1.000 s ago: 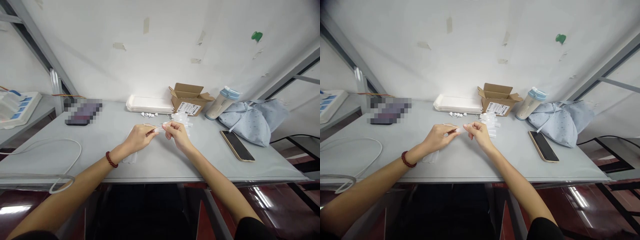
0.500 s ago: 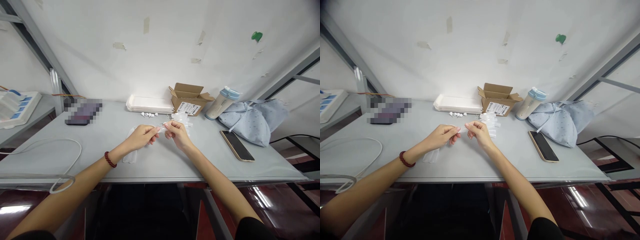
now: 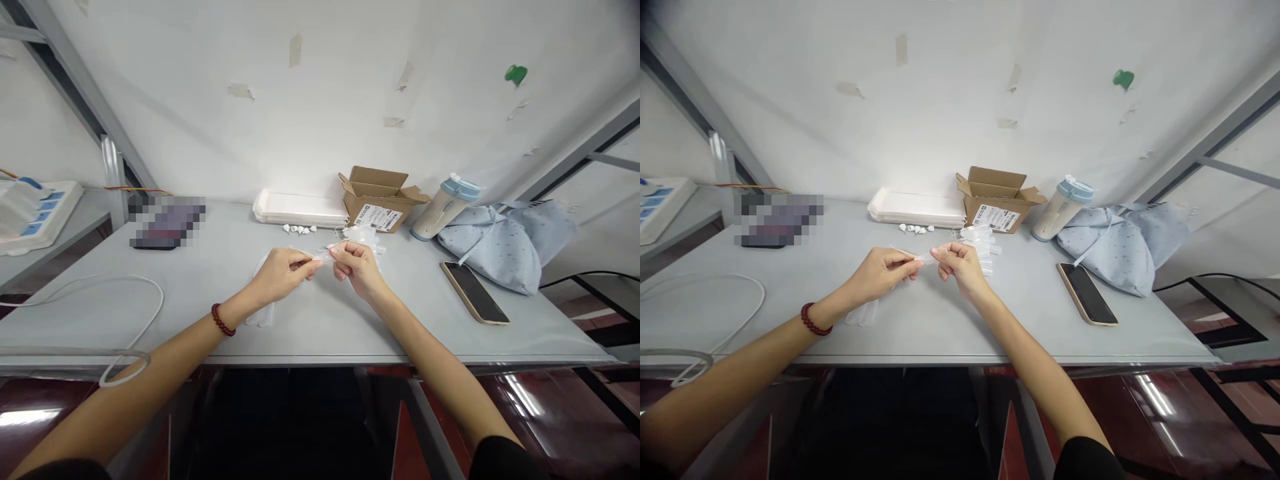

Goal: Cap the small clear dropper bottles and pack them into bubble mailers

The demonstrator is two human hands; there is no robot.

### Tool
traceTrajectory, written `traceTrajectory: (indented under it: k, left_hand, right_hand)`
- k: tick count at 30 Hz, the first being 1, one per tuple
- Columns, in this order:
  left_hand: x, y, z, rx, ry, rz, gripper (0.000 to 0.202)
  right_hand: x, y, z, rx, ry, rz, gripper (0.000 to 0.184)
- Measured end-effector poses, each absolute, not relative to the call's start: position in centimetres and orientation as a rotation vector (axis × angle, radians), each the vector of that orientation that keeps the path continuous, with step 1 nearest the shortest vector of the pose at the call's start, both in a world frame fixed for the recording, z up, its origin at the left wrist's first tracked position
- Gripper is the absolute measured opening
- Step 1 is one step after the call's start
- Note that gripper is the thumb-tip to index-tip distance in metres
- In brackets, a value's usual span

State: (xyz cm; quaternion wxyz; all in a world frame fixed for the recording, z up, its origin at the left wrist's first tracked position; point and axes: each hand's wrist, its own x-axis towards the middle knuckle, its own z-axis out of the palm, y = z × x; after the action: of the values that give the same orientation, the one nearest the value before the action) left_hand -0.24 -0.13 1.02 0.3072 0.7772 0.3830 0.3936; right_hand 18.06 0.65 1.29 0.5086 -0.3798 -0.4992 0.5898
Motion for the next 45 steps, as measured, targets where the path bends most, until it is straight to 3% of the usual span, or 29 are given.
traceTrajectory:
  k: [11, 17, 25, 29, 36, 45]
  left_hand:
    - [0.0, 0.5, -0.7, 2.527, 0.900, 1.242, 0.034]
    - [0.1, 0.4, 0.0, 2.384, 1.050, 1.194, 0.026]
    - [-4.0, 5.0, 0.3, 2.170, 1.453, 1.056, 0.037]
    - [-5.7, 8.3, -1.2, 2.120, 1.326, 0.851, 0.036]
    - [-6.8, 10.5, -3.0, 1.971, 1.128, 0.786, 0.047]
    - [-6.8, 10.5, -3.3, 2.058, 1.275, 0.699, 0.052]
  right_hand:
    - [18.1, 0.8, 1.1, -0.975, -1.194, 1.409, 0.040]
    - [18.4, 1.0, 1.5, -0.941, -1.159, 1.349, 0.039]
    - [21.0, 2.5, 2.3, -1.024, -1.107, 0.874, 0.030]
    - [22.4, 3.1, 2.3, -1.093, -1.156, 0.670, 0.031]
    - [24.1, 4.6, 1.5, -1.190, -1.345, 0.506, 0.029]
    - [24.2, 5.3, 0.4, -1.377, -1.634, 0.295, 0.023]
